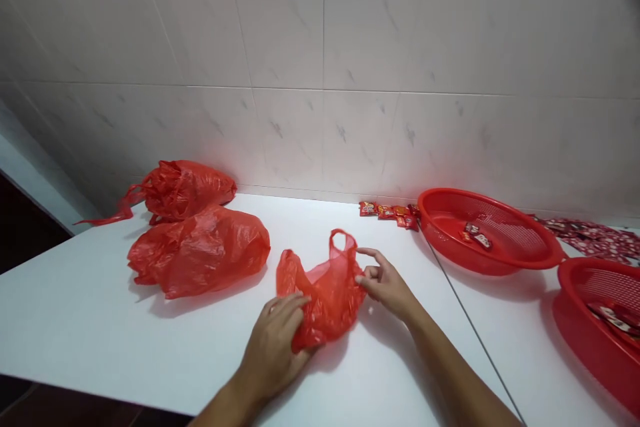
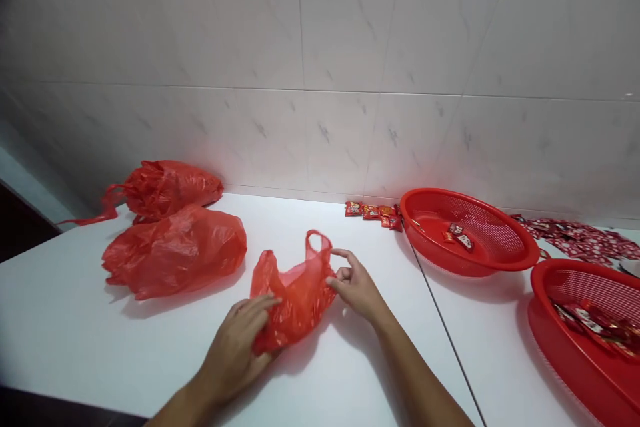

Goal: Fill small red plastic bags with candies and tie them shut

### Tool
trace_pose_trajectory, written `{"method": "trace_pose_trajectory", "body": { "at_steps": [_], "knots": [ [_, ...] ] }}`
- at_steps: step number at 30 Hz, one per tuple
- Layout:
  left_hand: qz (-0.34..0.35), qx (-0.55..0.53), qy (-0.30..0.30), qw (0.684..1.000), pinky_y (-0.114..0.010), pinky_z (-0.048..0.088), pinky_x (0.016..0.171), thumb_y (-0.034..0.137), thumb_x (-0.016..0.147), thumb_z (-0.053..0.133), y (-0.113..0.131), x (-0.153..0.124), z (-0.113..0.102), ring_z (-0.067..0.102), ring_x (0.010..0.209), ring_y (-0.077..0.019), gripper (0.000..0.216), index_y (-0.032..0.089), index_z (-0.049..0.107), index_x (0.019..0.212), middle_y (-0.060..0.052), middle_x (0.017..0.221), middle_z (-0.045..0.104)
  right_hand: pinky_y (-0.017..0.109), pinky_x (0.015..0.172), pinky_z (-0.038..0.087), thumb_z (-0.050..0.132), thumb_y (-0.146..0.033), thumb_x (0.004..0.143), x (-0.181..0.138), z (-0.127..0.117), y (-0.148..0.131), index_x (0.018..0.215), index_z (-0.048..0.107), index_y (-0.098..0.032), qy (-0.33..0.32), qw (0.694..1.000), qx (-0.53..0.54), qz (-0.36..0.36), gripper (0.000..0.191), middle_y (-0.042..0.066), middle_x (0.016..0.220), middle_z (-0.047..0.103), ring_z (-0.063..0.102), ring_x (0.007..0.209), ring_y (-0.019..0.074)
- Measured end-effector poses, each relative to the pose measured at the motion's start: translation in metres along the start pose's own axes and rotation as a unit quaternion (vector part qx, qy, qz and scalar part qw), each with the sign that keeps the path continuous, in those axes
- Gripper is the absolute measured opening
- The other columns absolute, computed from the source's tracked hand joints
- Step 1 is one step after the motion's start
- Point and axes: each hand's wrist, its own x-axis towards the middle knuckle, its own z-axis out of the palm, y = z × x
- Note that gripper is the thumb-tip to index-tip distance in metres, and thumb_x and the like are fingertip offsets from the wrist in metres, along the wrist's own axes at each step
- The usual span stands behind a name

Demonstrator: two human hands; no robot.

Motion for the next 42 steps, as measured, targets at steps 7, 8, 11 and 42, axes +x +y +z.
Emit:
{"method": "trace_pose_trajectory", "body": {
  "at_steps": [7, 8, 11, 42],
  "knots": [
    [-0.255, 0.127, -0.154, 0.946, -0.067, 0.028, 0.124, 0.061, 0.094, 0.054, -0.134, 0.049, 0.004, 0.037, 0.154, -0.0467, 0.086, 0.008, 0.04, 0.16, -0.024, 0.164, 0.045, 0.027, 0.064, 0.037, 0.059, -0.018, 0.08, 0.017, -0.05, 0.036, 0.154, 0.043, -0.026, 0.087, 0.986, -0.139, 0.01, 0.076, -0.011, 0.066, 0.042, 0.046, 0.06, 0.0146],
    [-0.278, 0.137, -0.145, 0.94, -0.069, 0.027, 0.124, 0.059, 0.095, 0.052, -0.138, 0.061, 0.004, 0.037, 0.154, -0.048, 0.079, 0.007, 0.048, 0.155, -0.025, 0.163, 0.047, 0.027, 0.062, 0.035, 0.058, -0.016, 0.079, 0.018, -0.049, 0.037, 0.155, 0.042, -0.026, 0.092, 0.985, -0.149, 0.013, 0.078, -0.011, 0.066, 0.042, 0.045, 0.06, 0.0146],
    [-0.186, 0.131, -0.022, 0.974, -0.07, 0.025, 0.125, 0.044, 0.098, 0.052, -0.102, 0.098, 0.005, 0.035, 0.156, -0.0449, 0.047, 0.014, 0.068, 0.13, -0.022, 0.157, 0.054, 0.027, 0.06, 0.033, 0.056, -0.012, 0.078, 0.02, -0.043, 0.034, 0.157, 0.042, -0.026, 0.094, 0.979, -0.183, 0.001, 0.081, -0.01, 0.066, 0.044, 0.046, 0.06, 0.0147],
    [-0.15, 0.121, -0.121, 0.974, -0.049, 0.044, 0.086, 0.034, 0.096, 0.058, -0.049, 0.116, 0.058, 0.062, 0.098, -0.0345, 0.04, 0.021, 0.068, 0.132, -0.013, 0.108, 0.072, 0.04, 0.097, 0.061, 0.056, -0.03, 0.094, 0.008, -0.041, 0.019, 0.104, 0.07, -0.021, 0.295, 0.936, -0.085, -0.17, 0.02, 0.01, 0.117, 0.078, 0.076, 0.108, 0.0249]
  ]
}}
